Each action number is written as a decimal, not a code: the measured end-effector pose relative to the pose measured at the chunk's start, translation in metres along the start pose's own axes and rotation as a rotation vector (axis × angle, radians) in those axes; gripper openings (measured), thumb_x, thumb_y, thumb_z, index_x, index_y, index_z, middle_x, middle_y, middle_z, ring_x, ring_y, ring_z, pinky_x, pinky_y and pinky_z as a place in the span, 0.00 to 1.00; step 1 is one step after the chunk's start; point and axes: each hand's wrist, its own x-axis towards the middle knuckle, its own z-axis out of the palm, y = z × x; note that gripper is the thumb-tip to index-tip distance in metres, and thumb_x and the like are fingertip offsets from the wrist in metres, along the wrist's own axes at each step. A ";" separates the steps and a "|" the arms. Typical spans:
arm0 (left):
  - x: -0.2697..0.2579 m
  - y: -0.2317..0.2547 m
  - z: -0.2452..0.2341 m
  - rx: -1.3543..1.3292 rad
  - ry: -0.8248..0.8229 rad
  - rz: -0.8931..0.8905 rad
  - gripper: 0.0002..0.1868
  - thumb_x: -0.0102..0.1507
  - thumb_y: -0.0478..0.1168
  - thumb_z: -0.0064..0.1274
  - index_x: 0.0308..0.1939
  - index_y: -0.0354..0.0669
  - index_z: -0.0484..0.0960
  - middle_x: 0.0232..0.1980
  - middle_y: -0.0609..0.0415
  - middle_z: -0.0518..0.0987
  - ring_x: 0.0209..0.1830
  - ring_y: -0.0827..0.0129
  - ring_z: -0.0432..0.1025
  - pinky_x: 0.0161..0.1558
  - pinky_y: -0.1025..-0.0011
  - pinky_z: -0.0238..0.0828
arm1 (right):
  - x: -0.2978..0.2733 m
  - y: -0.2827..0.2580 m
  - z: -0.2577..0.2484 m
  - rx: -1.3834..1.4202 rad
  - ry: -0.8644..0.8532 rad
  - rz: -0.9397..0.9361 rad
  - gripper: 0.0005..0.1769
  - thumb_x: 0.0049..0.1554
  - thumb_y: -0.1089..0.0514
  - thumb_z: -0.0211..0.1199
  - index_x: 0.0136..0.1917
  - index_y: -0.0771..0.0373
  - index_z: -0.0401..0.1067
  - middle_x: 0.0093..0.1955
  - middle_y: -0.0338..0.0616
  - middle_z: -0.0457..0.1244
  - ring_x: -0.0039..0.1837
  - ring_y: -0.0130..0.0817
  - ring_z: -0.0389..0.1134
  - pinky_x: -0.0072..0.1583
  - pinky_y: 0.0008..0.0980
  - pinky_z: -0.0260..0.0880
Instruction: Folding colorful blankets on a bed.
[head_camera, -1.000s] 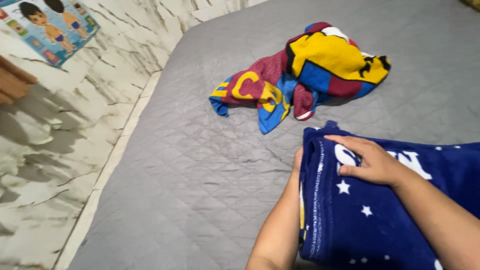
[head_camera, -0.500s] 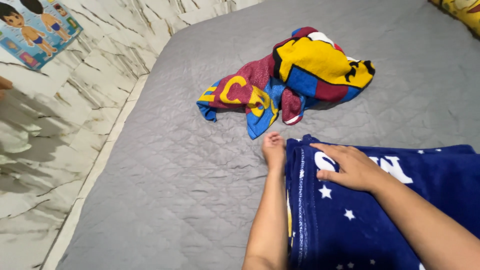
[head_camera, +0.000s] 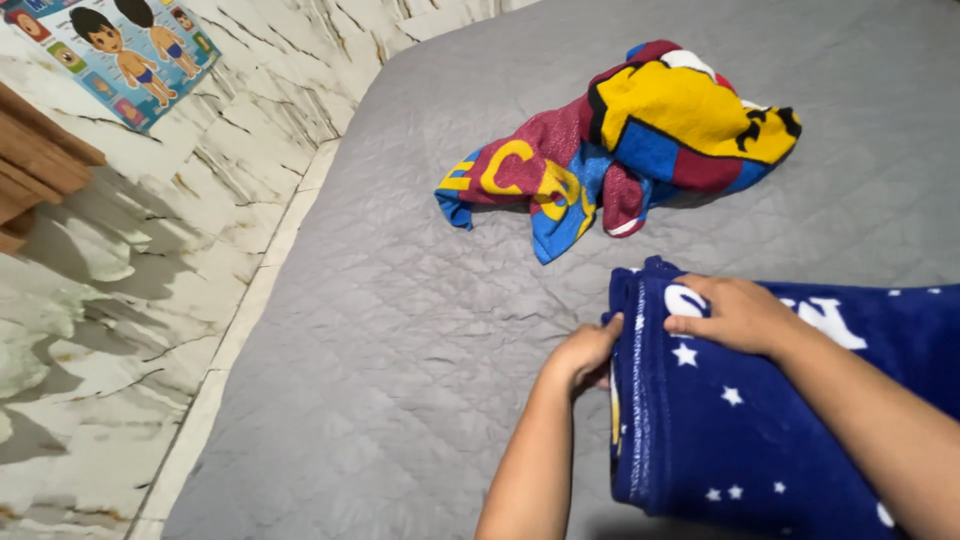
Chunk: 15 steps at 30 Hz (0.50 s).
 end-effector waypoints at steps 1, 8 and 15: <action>0.006 -0.012 -0.001 0.007 0.002 -0.006 0.29 0.70 0.60 0.46 0.38 0.34 0.81 0.28 0.50 0.79 0.19 0.67 0.70 0.23 0.65 0.71 | 0.000 -0.004 -0.003 0.009 0.001 0.002 0.46 0.45 0.27 0.66 0.68 0.54 0.70 0.61 0.54 0.69 0.62 0.52 0.71 0.62 0.44 0.70; 0.046 -0.045 0.000 -0.536 -0.045 0.488 0.05 0.71 0.39 0.56 0.46 0.41 0.78 0.38 0.59 0.80 0.34 0.76 0.71 0.37 0.77 0.66 | -0.005 -0.032 -0.026 -0.064 0.097 0.024 0.43 0.45 0.25 0.66 0.65 0.52 0.74 0.58 0.51 0.71 0.61 0.50 0.72 0.62 0.44 0.71; 0.040 -0.047 -0.032 -0.499 -0.261 0.271 0.10 0.71 0.44 0.48 0.51 0.45 0.74 0.44 0.60 0.81 0.42 0.74 0.77 0.46 0.67 0.76 | -0.028 -0.081 -0.013 -0.414 0.503 -0.032 0.47 0.53 0.22 0.50 0.75 0.53 0.63 0.78 0.46 0.57 0.81 0.45 0.54 0.77 0.63 0.54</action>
